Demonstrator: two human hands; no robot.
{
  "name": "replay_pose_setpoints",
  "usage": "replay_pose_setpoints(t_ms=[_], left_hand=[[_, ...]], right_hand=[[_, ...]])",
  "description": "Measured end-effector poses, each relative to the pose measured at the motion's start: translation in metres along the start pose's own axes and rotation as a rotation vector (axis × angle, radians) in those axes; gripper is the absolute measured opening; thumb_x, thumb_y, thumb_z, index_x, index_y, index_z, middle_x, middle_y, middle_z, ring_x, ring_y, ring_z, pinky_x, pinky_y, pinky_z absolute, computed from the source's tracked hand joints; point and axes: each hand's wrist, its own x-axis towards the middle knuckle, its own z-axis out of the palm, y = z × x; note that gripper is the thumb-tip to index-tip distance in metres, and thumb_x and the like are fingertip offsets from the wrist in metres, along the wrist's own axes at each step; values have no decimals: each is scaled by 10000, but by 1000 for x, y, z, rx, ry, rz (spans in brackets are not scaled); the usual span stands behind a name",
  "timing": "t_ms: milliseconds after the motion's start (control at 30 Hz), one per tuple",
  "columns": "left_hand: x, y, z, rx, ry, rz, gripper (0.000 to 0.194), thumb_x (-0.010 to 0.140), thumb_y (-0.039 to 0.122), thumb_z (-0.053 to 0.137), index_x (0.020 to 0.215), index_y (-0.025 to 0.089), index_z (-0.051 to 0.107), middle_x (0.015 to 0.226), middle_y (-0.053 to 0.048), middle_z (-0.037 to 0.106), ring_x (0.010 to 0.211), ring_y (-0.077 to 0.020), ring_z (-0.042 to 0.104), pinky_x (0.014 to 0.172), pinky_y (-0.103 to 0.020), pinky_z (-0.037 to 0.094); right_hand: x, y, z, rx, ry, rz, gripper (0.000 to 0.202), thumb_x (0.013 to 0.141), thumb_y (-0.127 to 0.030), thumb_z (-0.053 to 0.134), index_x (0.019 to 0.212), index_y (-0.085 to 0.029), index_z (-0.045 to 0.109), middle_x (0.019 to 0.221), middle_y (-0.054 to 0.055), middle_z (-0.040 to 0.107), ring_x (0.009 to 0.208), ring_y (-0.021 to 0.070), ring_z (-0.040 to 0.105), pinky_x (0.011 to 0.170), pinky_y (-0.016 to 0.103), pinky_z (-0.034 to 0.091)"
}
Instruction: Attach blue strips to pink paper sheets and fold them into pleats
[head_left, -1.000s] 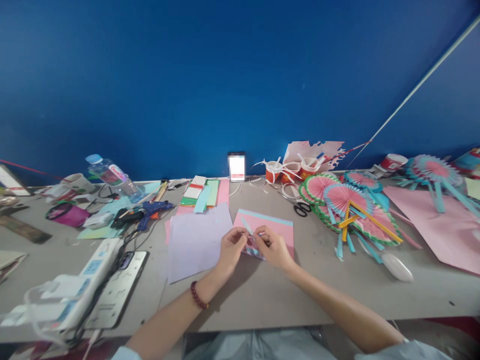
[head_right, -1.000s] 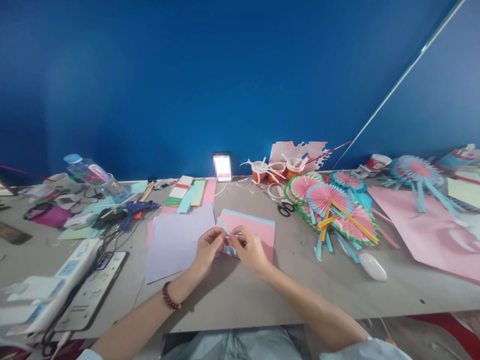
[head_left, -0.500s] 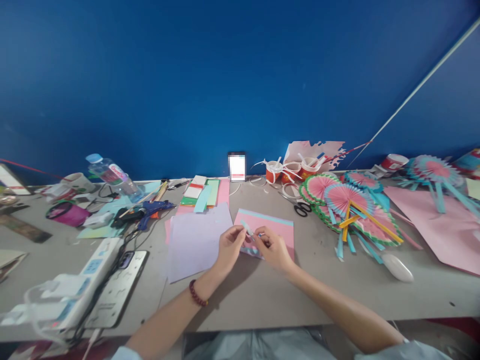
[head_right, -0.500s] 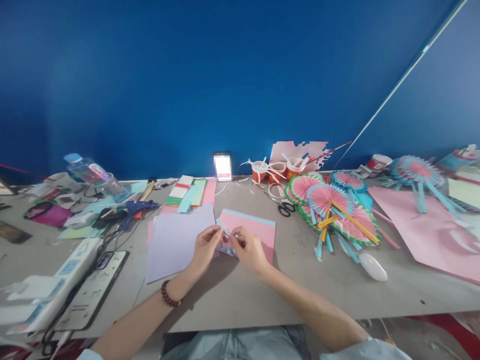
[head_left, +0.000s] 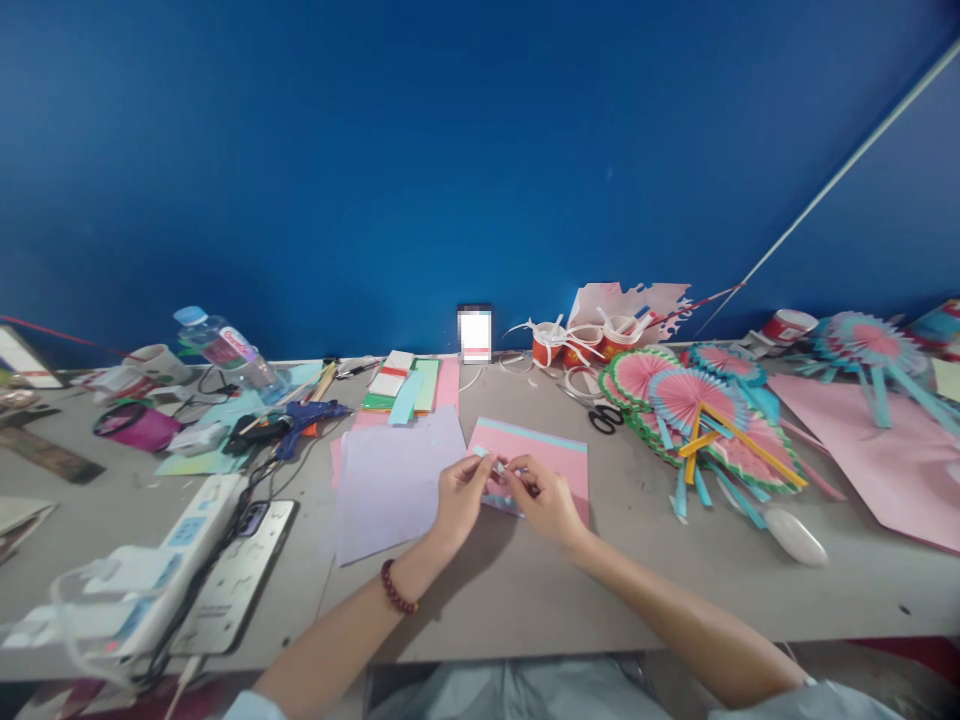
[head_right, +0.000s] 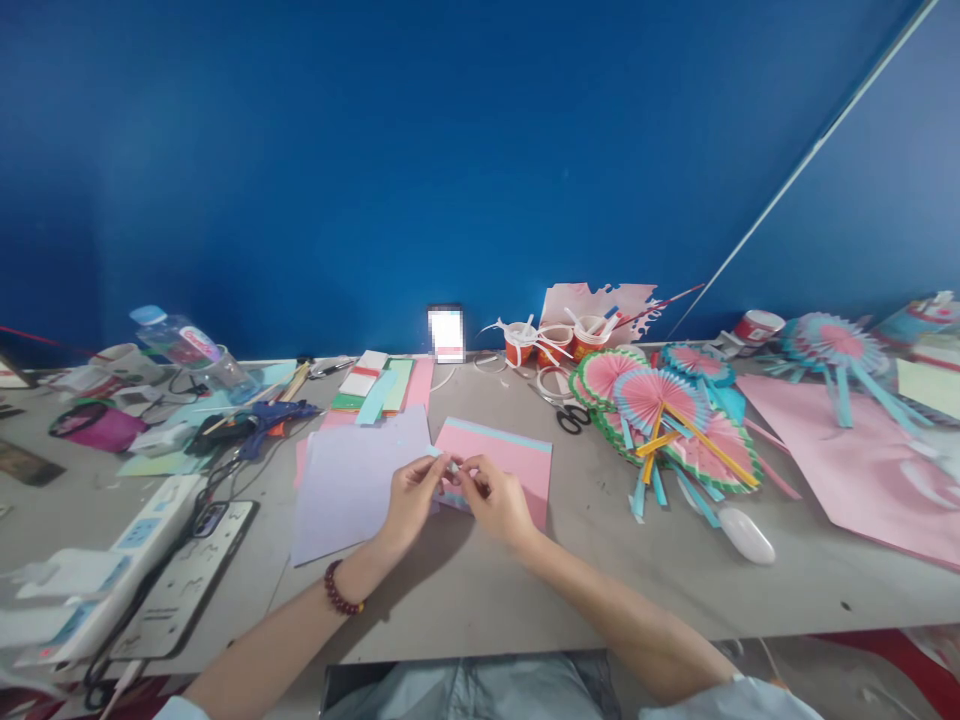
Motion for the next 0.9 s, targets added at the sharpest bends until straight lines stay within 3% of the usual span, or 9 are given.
replay_pose_setpoints(t_ms=[300,500,900], left_hand=[[-1,-5,0,-21,-16,-10,345,786,468,578,783,151,712,585,-15,612,512,-104,496,507,-226,376],[1,-3,-1,11,-51,29,337,732,451,638,575,153,643,557,-10,586,514,-108,505,540,-231,401],[2,-6,-3,-5,18,26,292,753,403,637,587,163,646,533,9,553,520,-108,486,524,-215,405]], right_hand=[[-1,-2,0,-10,15,-6,143,864,-335,475,845,-203,527,472,-81,452,414,80,371,438,198,253],[0,1,-3,2,22,-1,155,861,-351,471,858,-202,514,473,-89,396,417,83,352,435,203,258],[0,0,-2,-84,1,0,189,873,-353,455,955,-205,540,520,-64,484,443,103,411,463,218,296]])
